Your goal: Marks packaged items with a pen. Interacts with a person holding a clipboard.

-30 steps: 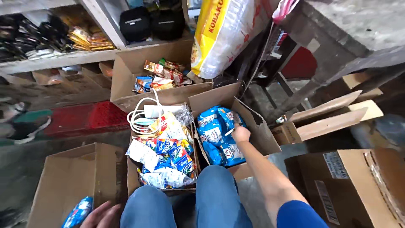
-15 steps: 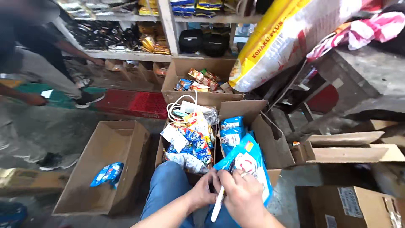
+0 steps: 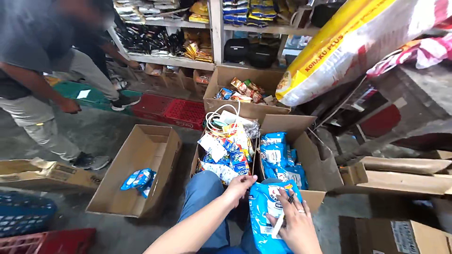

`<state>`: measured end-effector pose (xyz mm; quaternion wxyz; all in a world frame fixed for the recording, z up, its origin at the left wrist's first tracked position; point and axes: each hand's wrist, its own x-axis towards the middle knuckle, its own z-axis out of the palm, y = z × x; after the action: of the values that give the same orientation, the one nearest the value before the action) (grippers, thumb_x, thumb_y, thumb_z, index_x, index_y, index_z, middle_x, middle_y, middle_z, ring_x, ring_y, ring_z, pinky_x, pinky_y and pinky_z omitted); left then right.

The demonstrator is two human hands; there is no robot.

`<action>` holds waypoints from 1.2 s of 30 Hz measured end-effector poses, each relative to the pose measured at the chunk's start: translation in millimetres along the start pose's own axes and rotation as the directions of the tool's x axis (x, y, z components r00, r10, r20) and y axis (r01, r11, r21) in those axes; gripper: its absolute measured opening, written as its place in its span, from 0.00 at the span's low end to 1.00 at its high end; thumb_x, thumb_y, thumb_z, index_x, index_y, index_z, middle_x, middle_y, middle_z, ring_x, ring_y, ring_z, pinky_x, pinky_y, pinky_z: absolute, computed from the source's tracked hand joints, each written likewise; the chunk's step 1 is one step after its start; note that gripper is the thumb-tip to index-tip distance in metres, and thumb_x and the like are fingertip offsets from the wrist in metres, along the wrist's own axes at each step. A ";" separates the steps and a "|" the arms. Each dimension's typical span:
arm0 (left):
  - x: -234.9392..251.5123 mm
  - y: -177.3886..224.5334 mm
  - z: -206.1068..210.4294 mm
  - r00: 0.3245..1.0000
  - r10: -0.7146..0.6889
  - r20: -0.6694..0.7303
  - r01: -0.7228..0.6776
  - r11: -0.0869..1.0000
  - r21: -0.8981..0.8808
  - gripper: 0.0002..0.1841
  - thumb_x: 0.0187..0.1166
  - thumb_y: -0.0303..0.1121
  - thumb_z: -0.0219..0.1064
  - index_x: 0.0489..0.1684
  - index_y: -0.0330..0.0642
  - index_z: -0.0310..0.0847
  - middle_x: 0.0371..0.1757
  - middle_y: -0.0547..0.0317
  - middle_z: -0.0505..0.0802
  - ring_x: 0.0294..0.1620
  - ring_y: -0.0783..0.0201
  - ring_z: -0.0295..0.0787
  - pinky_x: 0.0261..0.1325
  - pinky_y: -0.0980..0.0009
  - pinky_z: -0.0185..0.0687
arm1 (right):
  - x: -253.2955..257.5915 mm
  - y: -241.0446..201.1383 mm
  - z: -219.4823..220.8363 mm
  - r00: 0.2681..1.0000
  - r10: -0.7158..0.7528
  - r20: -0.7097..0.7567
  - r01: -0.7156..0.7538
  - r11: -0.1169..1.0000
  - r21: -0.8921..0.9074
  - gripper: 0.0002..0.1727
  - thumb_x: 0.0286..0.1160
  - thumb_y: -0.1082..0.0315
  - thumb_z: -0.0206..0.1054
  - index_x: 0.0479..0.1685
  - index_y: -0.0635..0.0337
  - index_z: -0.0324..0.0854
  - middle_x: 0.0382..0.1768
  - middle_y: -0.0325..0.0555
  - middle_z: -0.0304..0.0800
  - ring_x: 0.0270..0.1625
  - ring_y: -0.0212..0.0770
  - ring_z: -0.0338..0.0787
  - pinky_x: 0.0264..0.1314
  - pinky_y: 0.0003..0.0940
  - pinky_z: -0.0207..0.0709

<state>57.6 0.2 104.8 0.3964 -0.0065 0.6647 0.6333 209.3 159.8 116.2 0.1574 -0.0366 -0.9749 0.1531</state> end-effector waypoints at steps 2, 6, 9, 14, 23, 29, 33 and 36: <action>-2.9 14.7 6.1 0.998 0.057 0.016 -0.059 0.994 0.093 0.17 0.84 0.44 0.68 0.56 0.40 0.86 0.42 0.57 0.88 0.28 0.73 0.77 0.29 0.76 0.71 | -1.9 -2.1 -0.9 1.000 0.014 0.006 -0.014 1.000 -0.025 0.41 0.69 0.35 0.62 0.73 0.57 0.82 0.78 0.53 0.82 0.82 0.69 0.75 0.75 0.81 0.59; -8.8 17.3 15.8 0.997 0.048 0.065 -0.059 0.979 0.194 0.24 0.84 0.43 0.68 0.70 0.34 0.79 0.57 0.42 0.90 0.48 0.57 0.88 0.50 0.59 0.84 | -14.7 -2.9 -8.3 0.997 0.072 0.017 -0.073 0.997 0.019 0.43 0.71 0.33 0.62 0.78 0.57 0.79 0.81 0.52 0.78 0.85 0.70 0.69 0.78 0.81 0.57; -5.5 9.7 15.2 0.999 -0.046 -0.018 0.048 0.989 0.141 0.21 0.86 0.48 0.64 0.59 0.38 0.84 0.38 0.56 0.88 0.23 0.73 0.75 0.23 0.77 0.67 | -25.5 -1.4 -10.5 0.997 0.081 -0.003 -0.081 0.995 0.050 0.43 0.75 0.32 0.58 0.79 0.57 0.77 0.82 0.52 0.76 0.87 0.68 0.67 0.79 0.79 0.57; -11.9 13.1 18.5 0.994 0.100 -0.038 -0.096 0.991 0.095 0.13 0.88 0.36 0.62 0.46 0.36 0.89 0.34 0.59 0.91 0.26 0.74 0.82 0.28 0.78 0.74 | -43.9 1.0 -4.6 0.995 0.055 -0.080 -0.050 0.996 0.074 0.44 0.78 0.28 0.53 0.81 0.53 0.75 0.83 0.50 0.76 0.88 0.62 0.69 0.82 0.74 0.56; -13.9 36.9 30.5 0.961 -0.271 -0.051 0.244 0.922 -0.301 0.07 0.83 0.36 0.65 0.43 0.42 0.82 0.27 0.58 0.86 0.14 0.73 0.71 0.16 0.80 0.66 | -57.4 7.0 -9.1 0.993 0.005 -0.117 0.009 0.992 0.124 0.38 0.79 0.30 0.56 0.79 0.46 0.73 0.85 0.45 0.74 0.91 0.53 0.64 0.88 0.69 0.49; -4.4 59.9 21.8 0.988 -0.086 0.126 0.070 0.989 0.127 0.08 0.87 0.31 0.62 0.38 0.41 0.83 0.23 0.67 0.84 0.12 0.79 0.64 0.15 0.84 0.58 | -14.8 0.2 -16.7 0.955 -0.295 -0.026 0.296 0.945 0.142 0.34 0.77 0.35 0.62 0.75 0.46 0.77 0.83 0.45 0.75 0.88 0.52 0.69 0.87 0.69 0.53; 0.4 67.1 18.0 0.986 -0.022 0.168 -0.030 0.953 0.303 0.10 0.88 0.31 0.61 0.34 0.39 0.82 0.24 0.67 0.83 0.16 0.78 0.68 0.20 0.83 0.61 | -15.8 6.6 -0.1 0.907 -0.421 0.024 0.418 0.905 0.081 0.28 0.85 0.38 0.54 0.68 0.47 0.79 0.82 0.39 0.78 0.88 0.43 0.70 0.90 0.59 0.52; 11.2 62.9 13.4 0.987 -0.064 0.145 0.018 0.953 0.302 0.09 0.88 0.32 0.62 0.37 0.39 0.82 0.26 0.65 0.84 0.16 0.78 0.69 0.20 0.83 0.61 | -16.8 8.4 -0.4 0.892 -0.446 0.074 0.439 0.894 0.093 0.28 0.85 0.39 0.53 0.66 0.49 0.80 0.82 0.41 0.78 0.88 0.43 0.71 0.92 0.53 0.52</action>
<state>24.8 29.5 153.1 0.4557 0.0884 0.7205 0.5152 225.5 165.9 109.0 0.1434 0.1995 -0.9576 0.1507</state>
